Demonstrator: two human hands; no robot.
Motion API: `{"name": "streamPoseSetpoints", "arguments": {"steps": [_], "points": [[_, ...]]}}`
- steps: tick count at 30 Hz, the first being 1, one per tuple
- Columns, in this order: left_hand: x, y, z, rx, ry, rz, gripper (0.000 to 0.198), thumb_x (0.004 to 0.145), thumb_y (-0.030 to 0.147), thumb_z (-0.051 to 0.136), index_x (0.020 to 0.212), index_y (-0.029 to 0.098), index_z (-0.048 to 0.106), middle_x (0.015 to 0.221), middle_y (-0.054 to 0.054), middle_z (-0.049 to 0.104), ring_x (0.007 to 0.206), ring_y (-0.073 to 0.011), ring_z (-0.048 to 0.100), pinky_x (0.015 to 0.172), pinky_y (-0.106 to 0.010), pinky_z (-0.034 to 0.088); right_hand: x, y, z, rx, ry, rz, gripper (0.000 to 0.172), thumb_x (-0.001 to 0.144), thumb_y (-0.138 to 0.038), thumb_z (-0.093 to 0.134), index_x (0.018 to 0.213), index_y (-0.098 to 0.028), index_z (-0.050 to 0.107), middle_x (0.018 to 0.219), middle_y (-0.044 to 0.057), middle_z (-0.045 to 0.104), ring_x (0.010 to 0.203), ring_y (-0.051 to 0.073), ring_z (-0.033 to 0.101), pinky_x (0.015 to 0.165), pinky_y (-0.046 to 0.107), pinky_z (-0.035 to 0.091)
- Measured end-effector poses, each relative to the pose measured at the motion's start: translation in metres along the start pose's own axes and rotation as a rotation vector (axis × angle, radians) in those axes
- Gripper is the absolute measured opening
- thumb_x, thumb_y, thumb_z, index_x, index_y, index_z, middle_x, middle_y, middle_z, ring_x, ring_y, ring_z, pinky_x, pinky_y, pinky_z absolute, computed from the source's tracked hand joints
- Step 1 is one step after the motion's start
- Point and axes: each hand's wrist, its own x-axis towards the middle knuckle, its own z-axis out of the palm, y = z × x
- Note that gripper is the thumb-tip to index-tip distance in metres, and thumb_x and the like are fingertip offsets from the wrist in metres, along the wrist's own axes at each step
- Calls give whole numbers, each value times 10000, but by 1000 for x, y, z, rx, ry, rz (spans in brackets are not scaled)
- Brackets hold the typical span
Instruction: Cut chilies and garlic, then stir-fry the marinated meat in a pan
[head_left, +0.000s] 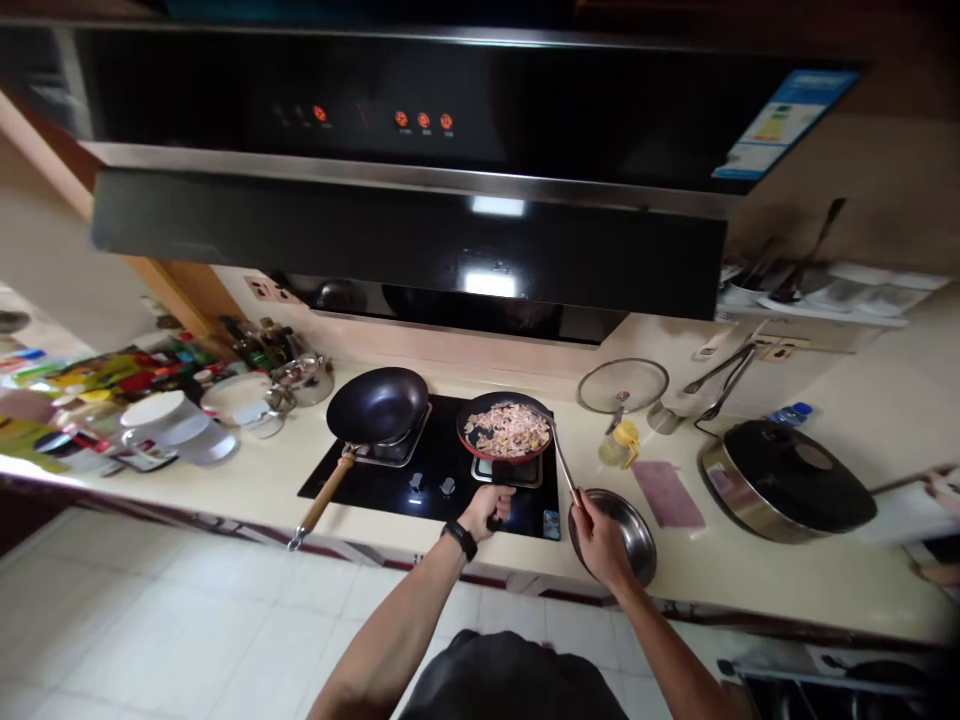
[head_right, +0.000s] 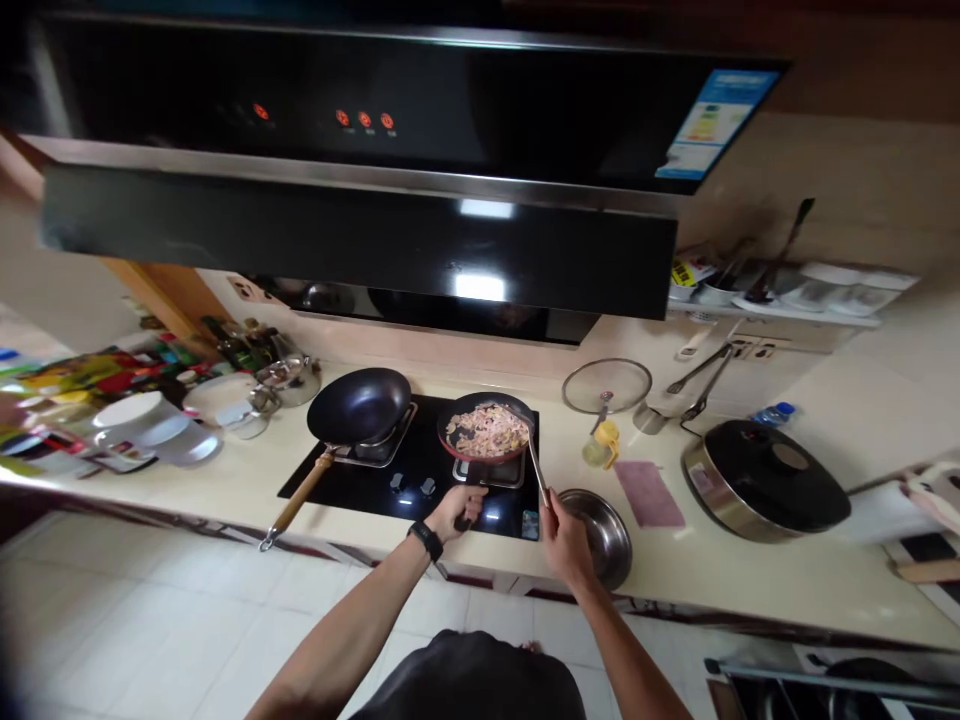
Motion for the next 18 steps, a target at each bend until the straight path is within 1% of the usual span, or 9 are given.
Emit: {"name": "streamPoseSetpoints", "arguments": {"steps": [1, 3, 6, 9, 12, 15, 16, 18], "points": [[-7, 6, 2, 12, -2, -1, 354, 787, 114, 702, 656, 194, 384, 529, 108, 346, 377, 4, 269, 371, -134, 162, 0, -1, -4, 24, 15, 9, 565, 1002, -485, 408, 1328, -90, 646, 1202, 196, 735, 1099, 267, 723, 929, 330, 576], [-24, 10, 2, 27, -10, 3, 333, 782, 109, 693, 661, 192, 394, 534, 102, 357, 379, 0, 284, 365, -138, 166, -1, -4, -11, 77, 38, 24, 579, 999, -513, 422, 1339, -98, 641, 1252, 192, 714, 1157, 265, 697, 973, 335, 562], [-48, 10, 4, 19, -28, 28, 323, 760, 114, 703, 667, 192, 404, 537, 96, 375, 379, -2, 290, 356, -146, 149, -3, -11, -18, 139, 53, 52, 605, 997, -548, 425, 1368, -113, 623, 1303, 188, 688, 1206, 272, 669, 1001, 348, 551], [-61, 10, 11, 10, 15, 6, 329, 762, 73, 685, 658, 191, 395, 542, 101, 354, 383, 6, 276, 360, -134, 155, -1, -19, -25, 174, 46, 63, 621, 1000, -548, 409, 1392, -108, 604, 1340, 194, 663, 1249, 284, 640, 1040, 372, 530], [-67, 3, 12, -5, 9, 10, 322, 768, 75, 680, 653, 191, 402, 546, 105, 325, 376, 4, 271, 352, -132, 143, 2, -23, -30, 203, 26, 33, 608, 1003, -528, 416, 1414, -114, 586, 1391, 180, 628, 1299, 281, 604, 1098, 394, 491], [-63, -2, 11, -48, -5, 17, 278, 776, 52, 641, 667, 183, 421, 559, 95, 346, 373, 4, 271, 340, -124, 138, 6, -23, -31, 223, 22, 23, 607, 1000, -521, 427, 1423, -113, 578, 1407, 176, 615, 1320, 278, 586, 1116, 401, 478], [-60, 0, 13, -71, -1, 7, 271, 785, 40, 618, 667, 181, 419, 563, 91, 354, 374, 5, 273, 338, -117, 144, 9, -24, -31, 229, 30, 30, 608, 999, -521, 428, 1422, -111, 578, 1407, 177, 614, 1320, 277, 587, 1115, 398, 480], [-50, 12, 22, -102, 20, -47, 280, 809, 26, 575, 649, 179, 405, 558, 88, 351, 371, 10, 276, 336, -98, 168, 16, -28, -30, 243, 55, 48, 610, 994, -531, 429, 1405, -113, 595, 1394, 177, 625, 1304, 276, 601, 1099, 393, 497]]}}
